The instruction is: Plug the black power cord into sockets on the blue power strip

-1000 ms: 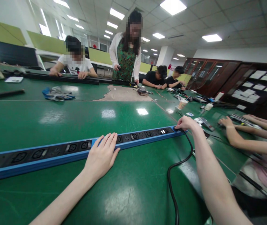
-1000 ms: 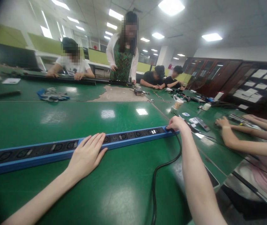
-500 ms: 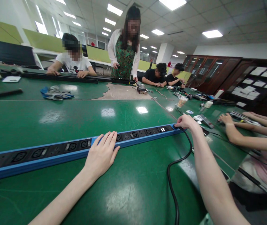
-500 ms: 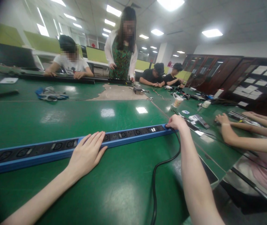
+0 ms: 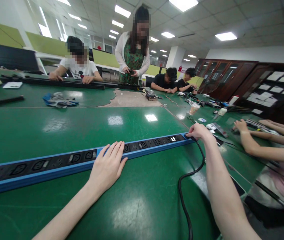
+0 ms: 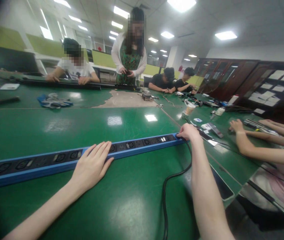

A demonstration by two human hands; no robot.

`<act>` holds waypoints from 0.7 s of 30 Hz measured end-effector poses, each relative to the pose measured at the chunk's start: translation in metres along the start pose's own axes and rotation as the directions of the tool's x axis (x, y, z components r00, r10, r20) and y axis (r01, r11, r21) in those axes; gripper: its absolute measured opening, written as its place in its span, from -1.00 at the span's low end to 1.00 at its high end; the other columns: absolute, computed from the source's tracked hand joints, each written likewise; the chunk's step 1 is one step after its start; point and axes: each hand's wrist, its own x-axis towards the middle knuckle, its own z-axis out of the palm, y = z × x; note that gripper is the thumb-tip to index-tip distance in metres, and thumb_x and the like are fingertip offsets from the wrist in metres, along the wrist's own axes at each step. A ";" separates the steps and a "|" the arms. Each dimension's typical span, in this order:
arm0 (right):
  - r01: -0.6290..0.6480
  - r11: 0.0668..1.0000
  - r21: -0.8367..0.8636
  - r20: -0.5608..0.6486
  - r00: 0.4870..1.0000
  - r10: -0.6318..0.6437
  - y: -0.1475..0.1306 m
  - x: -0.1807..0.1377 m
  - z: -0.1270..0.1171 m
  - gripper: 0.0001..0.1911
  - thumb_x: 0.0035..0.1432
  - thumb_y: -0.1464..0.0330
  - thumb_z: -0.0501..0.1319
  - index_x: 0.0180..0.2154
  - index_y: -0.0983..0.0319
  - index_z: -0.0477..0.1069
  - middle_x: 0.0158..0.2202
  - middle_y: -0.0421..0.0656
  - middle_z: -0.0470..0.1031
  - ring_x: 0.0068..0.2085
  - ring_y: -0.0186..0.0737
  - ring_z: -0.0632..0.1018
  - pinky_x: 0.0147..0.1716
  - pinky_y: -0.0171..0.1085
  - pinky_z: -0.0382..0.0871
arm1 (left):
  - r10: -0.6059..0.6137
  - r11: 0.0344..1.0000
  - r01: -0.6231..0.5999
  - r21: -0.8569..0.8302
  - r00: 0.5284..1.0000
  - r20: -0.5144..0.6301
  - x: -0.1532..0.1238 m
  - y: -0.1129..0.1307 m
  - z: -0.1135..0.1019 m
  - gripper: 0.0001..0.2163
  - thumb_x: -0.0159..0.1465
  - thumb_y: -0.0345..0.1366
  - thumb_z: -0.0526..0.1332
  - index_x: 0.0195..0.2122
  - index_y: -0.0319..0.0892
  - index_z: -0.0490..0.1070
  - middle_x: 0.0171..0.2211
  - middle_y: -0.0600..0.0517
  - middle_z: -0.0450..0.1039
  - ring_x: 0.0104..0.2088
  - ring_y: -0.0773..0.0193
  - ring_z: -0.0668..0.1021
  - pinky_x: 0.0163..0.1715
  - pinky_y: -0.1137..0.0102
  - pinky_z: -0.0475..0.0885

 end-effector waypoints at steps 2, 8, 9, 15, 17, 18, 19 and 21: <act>-0.005 1.000 0.014 0.072 0.997 0.004 -0.003 0.003 -0.003 -0.76 -0.01 0.17 0.50 -0.35 0.18 0.66 -0.43 -0.10 0.65 -0.47 -0.18 0.64 -0.41 -0.30 0.53 | 0.004 1.000 -0.004 -0.006 1.000 -0.007 0.000 0.000 0.000 -0.38 0.47 -0.19 0.10 0.53 -0.19 0.06 0.40 -0.24 0.31 0.36 -0.15 0.42 0.36 -0.10 0.24; 0.002 0.999 -0.048 -0.027 1.000 -0.004 -0.009 -0.012 -0.004 -0.75 0.02 0.15 0.47 -0.33 0.17 0.67 -0.44 -0.10 0.64 -0.42 -0.16 0.65 -0.34 -0.30 0.52 | -0.005 1.000 0.005 0.002 1.000 0.015 0.000 -0.001 0.000 -0.39 0.48 -0.18 0.11 0.51 -0.23 0.11 0.40 -0.25 0.31 0.37 -0.15 0.40 0.37 -0.09 0.22; -0.002 0.999 -0.053 -0.063 0.998 -0.001 -0.009 -0.017 -0.003 -0.74 0.03 0.14 0.47 -0.31 0.17 0.68 -0.44 -0.10 0.65 -0.40 -0.16 0.65 -0.32 -0.31 0.51 | -0.006 1.000 0.006 0.003 1.000 0.020 0.000 -0.001 0.000 -0.40 0.48 -0.18 0.11 0.51 -0.24 0.12 0.40 -0.25 0.31 0.37 -0.15 0.39 0.37 -0.08 0.22; 0.030 0.997 -0.068 -0.066 0.997 -0.034 -0.010 -0.026 -0.007 -0.74 0.01 0.11 0.48 -0.34 0.14 0.67 -0.38 -0.12 0.67 -0.32 -0.15 0.65 -0.33 -0.33 0.46 | -0.004 1.000 0.004 0.020 1.000 0.021 -0.001 -0.001 0.000 -0.41 0.48 -0.18 0.11 0.49 -0.26 0.15 0.39 -0.27 0.31 0.37 -0.14 0.39 0.38 -0.08 0.21; 0.057 0.993 -0.104 -0.047 0.997 -0.063 -0.007 -0.021 -0.008 -0.73 0.03 0.09 0.45 -0.33 0.13 0.67 -0.33 -0.13 0.68 -0.31 -0.16 0.65 -0.34 -0.32 0.43 | -0.002 1.000 0.002 0.027 1.000 0.027 -0.001 -0.001 0.000 -0.41 0.48 -0.18 0.11 0.49 -0.27 0.15 0.39 -0.28 0.31 0.38 -0.14 0.39 0.38 -0.07 0.21; 0.073 0.989 -0.125 -0.040 0.996 -0.079 -0.006 -0.018 -0.007 -0.72 0.04 0.07 0.43 -0.31 0.12 0.67 -0.31 -0.13 0.68 -0.30 -0.16 0.65 -0.35 -0.32 0.41 | -0.001 1.000 0.001 0.028 1.000 0.027 -0.001 -0.001 0.000 -0.41 0.48 -0.18 0.11 0.49 -0.27 0.15 0.39 -0.28 0.31 0.38 -0.14 0.39 0.38 -0.08 0.21; 0.089 0.986 -0.144 -0.036 0.995 -0.095 -0.004 -0.016 -0.007 -0.71 0.05 0.06 0.41 -0.30 0.12 0.67 -0.30 -0.13 0.68 -0.29 -0.15 0.65 -0.35 -0.32 0.39 | -0.001 1.000 0.000 0.028 1.000 0.025 -0.001 -0.001 0.001 -0.40 0.48 -0.18 0.11 0.49 -0.27 0.15 0.39 -0.28 0.31 0.38 -0.14 0.39 0.38 -0.08 0.21; 0.114 0.980 -0.162 -0.041 0.992 -0.123 0.001 -0.016 -0.008 -0.69 0.08 0.05 0.39 -0.29 0.13 0.66 -0.29 -0.13 0.68 -0.28 -0.15 0.64 -0.35 -0.31 0.37 | 0.000 1.000 0.000 0.023 1.000 0.021 -0.001 -0.001 0.001 -0.40 0.48 -0.18 0.12 0.50 -0.26 0.14 0.39 -0.27 0.31 0.37 -0.15 0.39 0.38 -0.08 0.21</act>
